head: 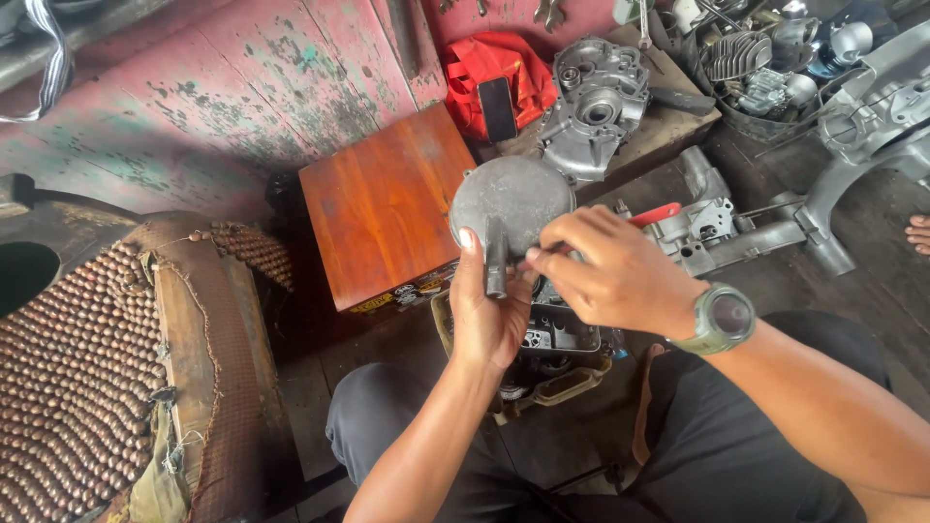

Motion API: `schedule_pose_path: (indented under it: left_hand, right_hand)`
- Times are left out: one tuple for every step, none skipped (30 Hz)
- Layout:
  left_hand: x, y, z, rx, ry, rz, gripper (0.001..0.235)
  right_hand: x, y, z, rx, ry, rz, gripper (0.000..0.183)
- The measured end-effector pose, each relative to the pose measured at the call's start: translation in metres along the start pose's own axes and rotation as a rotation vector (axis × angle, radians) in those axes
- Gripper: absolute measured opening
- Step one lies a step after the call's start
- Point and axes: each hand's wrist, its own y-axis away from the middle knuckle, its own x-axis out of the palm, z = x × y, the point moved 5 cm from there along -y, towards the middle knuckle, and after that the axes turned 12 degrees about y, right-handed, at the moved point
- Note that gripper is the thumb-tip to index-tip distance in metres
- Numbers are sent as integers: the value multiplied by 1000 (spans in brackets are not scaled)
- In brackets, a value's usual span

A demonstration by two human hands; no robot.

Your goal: A person uses a hand tool to scrape residue from the surface of a motorcycle engine casing to clean it.

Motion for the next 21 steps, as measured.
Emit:
schedule_pose_path:
  left_hand:
    - [-9,-6,2,-1,-1,6,47]
    - [-18,-12,4,4,8,15,40]
    - [-28,-16,6,14,19,18,34]
    - [-17,-12,3,17,19,19,34]
    - [-6,-8,0,17,40,31,31]
    - [5,-4,-3,16,61,43,28]
    - [-4,-9,-1,18,63,45,28]
    - [-14,-14,2,1,95,22,27]
    - [-25,-18,4,-13,124,-5,26]
    - [-30,-22,5,-11,124,-4,26]
    - [-37,-25,8,-36,150,-23,26]
    - [-44,-28,9,-60,176,-41,25]
    - [-31,-21,5,-50,181,-39,25]
    - [-20,-14,1,-69,177,-74,25]
    - [-8,-8,0,-95,170,-105,24]
    - [-22,-18,3,-91,173,-99,24]
    - [-39,-25,8,-96,165,-116,21]
    - [-57,-32,13,-100,158,-132,19]
    - [-42,-24,11,-100,157,-133,19]
    - [-28,-15,9,-115,134,-133,20]
    - [-15,-6,7,-127,115,-139,22]
  right_hand:
    - [-1,-2,0,-1,5,-4,5]
    - [-2,-4,2,-24,57,-18,7]
    - [-3,-4,4,-49,102,-30,8]
    - [-9,-8,1,-52,101,-32,8]
    - [-15,-11,-2,-59,143,-33,10]
    - [-21,-14,-4,-65,185,-34,11]
    - [-18,-13,0,-69,187,-35,11]
    - [-16,-12,4,-68,205,-38,13]
    - [-14,-10,9,-65,219,-43,14]
    - [-16,-11,6,-67,218,-44,14]
    - [-17,-11,4,-68,247,-40,15]
    - [-18,-12,3,-69,277,-37,17]
    - [-18,-12,2,-78,271,-40,17]
    - [-19,-12,1,-73,298,-48,17]
    - [-20,-12,-1,-65,331,-57,17]
    - [-16,-14,2,-70,333,-61,17]
    - [-14,-14,7,-77,329,-69,18]
    - [-11,-13,13,-84,324,-76,19]
    - [-15,-13,7,-83,324,-77,19]
    - [-17,-13,2,-96,361,-69,19]
    - [-20,-14,-2,-113,393,-58,19]
